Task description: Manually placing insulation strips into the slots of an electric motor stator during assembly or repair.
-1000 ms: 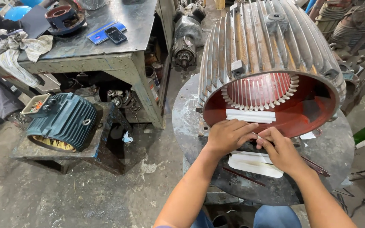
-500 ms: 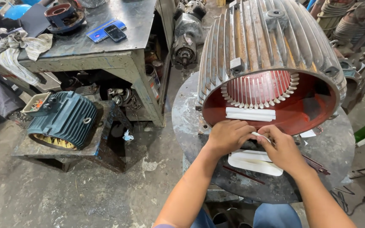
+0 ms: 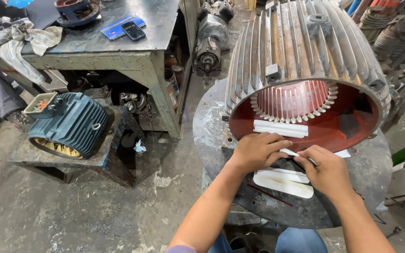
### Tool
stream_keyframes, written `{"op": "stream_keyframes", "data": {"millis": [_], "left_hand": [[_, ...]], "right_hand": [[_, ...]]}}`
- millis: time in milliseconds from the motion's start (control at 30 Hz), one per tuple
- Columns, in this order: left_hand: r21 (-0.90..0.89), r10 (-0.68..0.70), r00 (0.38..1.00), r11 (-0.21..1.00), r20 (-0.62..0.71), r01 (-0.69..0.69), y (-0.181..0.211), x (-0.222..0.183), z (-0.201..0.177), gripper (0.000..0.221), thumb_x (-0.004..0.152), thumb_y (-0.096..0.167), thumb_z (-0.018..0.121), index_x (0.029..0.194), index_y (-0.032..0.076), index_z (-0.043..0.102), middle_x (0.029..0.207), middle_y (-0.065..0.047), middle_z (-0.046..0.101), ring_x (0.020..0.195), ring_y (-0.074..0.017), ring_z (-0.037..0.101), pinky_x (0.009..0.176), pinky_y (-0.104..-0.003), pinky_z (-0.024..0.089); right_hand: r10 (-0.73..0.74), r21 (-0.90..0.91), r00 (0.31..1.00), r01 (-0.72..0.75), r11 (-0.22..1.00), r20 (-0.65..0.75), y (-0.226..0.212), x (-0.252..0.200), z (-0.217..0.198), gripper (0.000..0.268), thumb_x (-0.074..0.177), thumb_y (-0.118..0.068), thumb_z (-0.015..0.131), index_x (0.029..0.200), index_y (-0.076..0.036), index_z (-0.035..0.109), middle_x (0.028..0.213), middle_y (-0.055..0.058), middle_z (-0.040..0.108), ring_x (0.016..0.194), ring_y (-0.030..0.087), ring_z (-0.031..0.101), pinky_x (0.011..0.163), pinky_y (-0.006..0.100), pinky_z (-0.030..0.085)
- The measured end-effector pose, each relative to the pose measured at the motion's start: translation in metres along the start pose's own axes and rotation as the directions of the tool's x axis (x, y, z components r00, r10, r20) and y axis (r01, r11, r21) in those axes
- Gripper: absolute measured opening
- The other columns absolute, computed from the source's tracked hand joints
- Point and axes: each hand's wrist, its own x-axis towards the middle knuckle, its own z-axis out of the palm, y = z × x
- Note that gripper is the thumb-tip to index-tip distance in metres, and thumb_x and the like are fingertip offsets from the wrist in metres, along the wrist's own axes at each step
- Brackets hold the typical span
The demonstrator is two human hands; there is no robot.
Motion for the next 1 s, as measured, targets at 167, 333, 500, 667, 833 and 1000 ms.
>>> {"op": "stream_keyframes", "data": {"millis": [167,333,500,667,833,1000], "left_hand": [[0.005,0.074,0.993,0.997,-0.094,-0.074,-0.002,0.002,-0.001,0.011,0.099,0.031,0.063,0.100,0.023,0.071,0.092,0.007,0.067,0.078,-0.0161,0.064,0.054,-0.031,0.044],[0.046,0.028,0.990,0.999,-0.136,-0.022,-0.002,0.001,0.000,0.005,0.101,0.014,0.060,0.102,0.018,0.064,0.085,0.003,0.056,0.064,-0.0192,0.057,0.045,-0.033,0.034],[0.050,0.003,0.988,0.999,-0.158,0.005,0.006,0.008,-0.009,0.013,0.102,0.025,0.057,0.102,0.016,0.067,0.093,0.004,0.064,0.075,-0.0173,0.060,0.048,-0.030,0.039],[0.018,0.045,0.991,0.999,-0.124,-0.043,0.002,0.003,-0.003,0.014,0.100,0.028,0.062,0.110,0.021,0.070,0.094,0.006,0.069,0.079,-0.0166,0.065,0.051,-0.029,0.042],[0.039,0.029,0.987,0.999,-0.158,-0.023,-0.004,0.000,0.008,0.009,0.097,0.014,0.068,0.102,0.022,0.070,0.083,0.007,0.067,0.071,-0.0157,0.063,0.048,-0.029,0.036],[0.077,0.035,0.979,0.997,-0.201,-0.019,-0.003,0.004,0.008,0.006,0.097,0.014,0.069,0.098,0.020,0.068,0.081,0.007,0.065,0.065,-0.0151,0.058,0.045,-0.029,0.034]], "right_hand": [[0.060,0.010,0.997,-0.060,0.998,0.048,-0.012,0.006,-0.007,0.017,0.091,-0.029,0.069,0.094,-0.013,0.073,0.086,-0.007,0.071,0.071,0.013,0.065,0.061,0.031,0.049],[0.101,-0.022,0.995,-0.101,0.995,-0.007,-0.006,0.002,-0.010,0.032,0.087,-0.031,0.073,0.113,-0.012,0.073,0.108,-0.003,0.074,0.098,0.015,0.070,0.082,0.032,0.054],[0.085,-0.011,0.996,-0.086,0.996,-0.034,0.010,0.000,-0.011,0.016,0.091,-0.023,0.071,0.098,-0.010,0.074,0.093,-0.001,0.075,0.084,0.017,0.069,0.074,0.032,0.053],[0.037,0.056,0.997,-0.033,0.998,-0.068,0.012,-0.003,-0.002,0.011,0.090,-0.021,0.073,0.089,-0.010,0.072,0.080,-0.001,0.071,0.072,0.015,0.065,0.065,0.030,0.051],[0.095,0.109,0.995,-0.091,0.990,-0.030,0.006,0.000,-0.008,0.022,0.090,-0.030,0.069,0.100,-0.012,0.075,0.089,-0.003,0.075,0.081,0.014,0.069,0.069,0.029,0.052],[0.057,0.033,0.995,-0.054,0.998,-0.079,0.020,-0.002,-0.003,0.015,0.092,-0.026,0.070,0.095,-0.012,0.074,0.089,-0.005,0.075,0.078,0.012,0.070,0.068,0.028,0.052]]}}
